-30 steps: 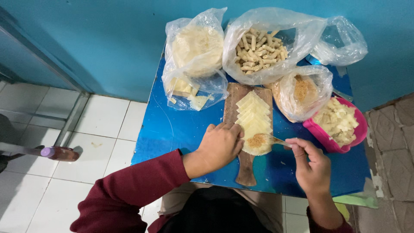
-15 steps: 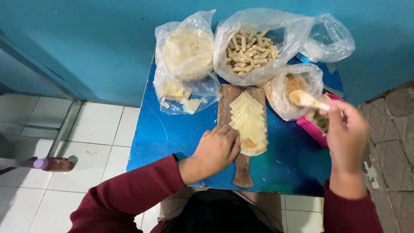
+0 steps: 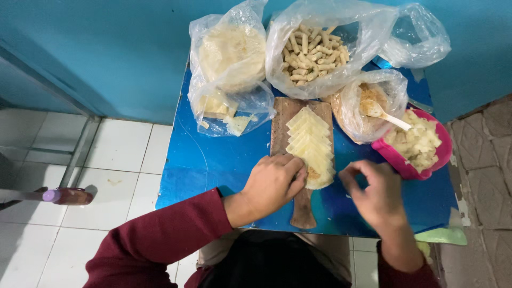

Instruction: The person places thin square sheets on a wooden board, spoons brown powder from a plastic bag onto a sheet, folds the sheet over the filling, and sets the folded piece into a pink bowl. They repeat this cycle, occasionally pressing or repositioning sheets and reaching into the bag of puffed snack pieces.

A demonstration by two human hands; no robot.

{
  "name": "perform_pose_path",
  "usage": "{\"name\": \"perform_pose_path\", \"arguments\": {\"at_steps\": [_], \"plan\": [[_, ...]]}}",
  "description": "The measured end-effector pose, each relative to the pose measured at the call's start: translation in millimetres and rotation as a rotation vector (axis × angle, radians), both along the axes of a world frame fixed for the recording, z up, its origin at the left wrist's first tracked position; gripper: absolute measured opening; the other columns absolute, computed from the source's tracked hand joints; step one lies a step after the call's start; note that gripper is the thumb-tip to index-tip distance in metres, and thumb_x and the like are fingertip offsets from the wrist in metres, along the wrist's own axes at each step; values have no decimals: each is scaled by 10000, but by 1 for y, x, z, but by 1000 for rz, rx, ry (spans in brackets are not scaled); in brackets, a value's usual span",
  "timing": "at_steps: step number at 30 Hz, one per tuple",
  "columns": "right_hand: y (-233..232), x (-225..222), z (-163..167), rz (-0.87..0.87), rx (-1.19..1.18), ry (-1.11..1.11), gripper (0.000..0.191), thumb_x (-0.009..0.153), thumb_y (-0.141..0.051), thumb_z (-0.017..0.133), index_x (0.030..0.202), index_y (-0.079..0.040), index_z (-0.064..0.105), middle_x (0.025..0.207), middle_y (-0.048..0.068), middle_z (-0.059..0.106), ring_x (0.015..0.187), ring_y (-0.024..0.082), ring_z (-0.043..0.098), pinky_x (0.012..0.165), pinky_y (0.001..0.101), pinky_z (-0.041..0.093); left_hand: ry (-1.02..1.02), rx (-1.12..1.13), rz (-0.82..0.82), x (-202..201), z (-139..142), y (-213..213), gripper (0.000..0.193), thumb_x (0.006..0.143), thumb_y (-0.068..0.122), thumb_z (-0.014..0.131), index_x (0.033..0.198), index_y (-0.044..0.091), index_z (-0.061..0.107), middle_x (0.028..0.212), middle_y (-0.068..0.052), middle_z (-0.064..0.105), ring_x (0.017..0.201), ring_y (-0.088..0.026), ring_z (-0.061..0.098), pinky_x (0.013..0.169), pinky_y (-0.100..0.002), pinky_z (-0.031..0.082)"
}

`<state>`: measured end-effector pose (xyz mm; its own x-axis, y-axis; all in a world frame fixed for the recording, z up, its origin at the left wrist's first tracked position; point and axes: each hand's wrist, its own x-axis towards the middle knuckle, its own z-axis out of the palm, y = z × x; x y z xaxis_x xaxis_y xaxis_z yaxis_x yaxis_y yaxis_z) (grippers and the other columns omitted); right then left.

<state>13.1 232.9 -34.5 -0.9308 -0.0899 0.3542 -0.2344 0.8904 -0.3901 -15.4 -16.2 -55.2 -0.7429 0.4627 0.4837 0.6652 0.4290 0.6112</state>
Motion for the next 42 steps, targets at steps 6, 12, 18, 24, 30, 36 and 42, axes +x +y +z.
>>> {"name": "perform_pose_path", "arguments": {"at_steps": [6, 12, 18, 24, 30, 36, 42], "plan": [[-4, 11, -44, -54, -213, -65, 253, 792, -187, 835, 952, -58, 687, 859, 67, 740, 748, 245, 655, 705, 383, 534, -50, 110, -1, -1, 3, 6, 150, 985, 192, 636, 1063, 68, 607, 896, -126, 707, 818, -355, 697, 728, -460, 543], [-16, 16, -60, -112, -623, -64, 281, 849, -74, 812, 1062, -45, 631, 888, 30, 658, 785, 101, 561, 755, 262, 511, -195, 242, -95, 0, 6, 9, 262, 991, 194, 605, 1225, 77, 591, 872, -117, 724, 819, -329, 730, 703, -440, 572], [-29, 18, -56, -42, -638, 53, 320, 881, -11, 765, 1158, -21, 602, 959, 36, 676, 810, 90, 606, 747, 243, 519, -96, 98, -46, -1, 5, 11, 254, 1027, 191, 592, 1267, 106, 595, 887, -141, 701, 871, -359, 705, 752, -476, 545], [-41, 20, -48, 53, -658, 13, 263, 979, 32, 643, 1225, -3, 558, 1037, 76, 737, 939, 124, 710, 831, 263, 563, -38, 58, -33, -1, 1, 12, 280, 976, 159, 620, 1253, 121, 603, 951, -105, 705, 949, -336, 679, 780, -485, 524], [-45, 23, -38, 33, -525, 9, 319, 946, 37, 645, 1251, 3, 557, 1017, 94, 748, 938, 133, 722, 844, 281, 557, 116, -26, -91, -3, -5, 11, 203, 881, 127, 647, 1082, 139, 670, 1026, -72, 645, 976, -299, 622, 800, -440, 506], [-36, 20, -15, 63, -276, 60, 285, 920, 23, 672, 1189, -69, 657, 1070, 111, 738, 977, 257, 741, 817, 330, 561, 107, -81, -65, -5, -9, 10, 127, 897, 134, 657, 1015, 120, 699, 970, -66, 638, 959, -290, 625, 788, -435, 506], [-28, 8, -4, 317, 47, 176, 286, 800, -174, 778, 1070, -101, 713, 963, 78, 731, 885, 316, 642, 786, 432, 487, 20, -73, -45, -4, -2, 11, 138, 968, 226, 657, 1009, 100, 698, 974, -80, 653, 929, -302, 629, 786, -440, 520]]}}
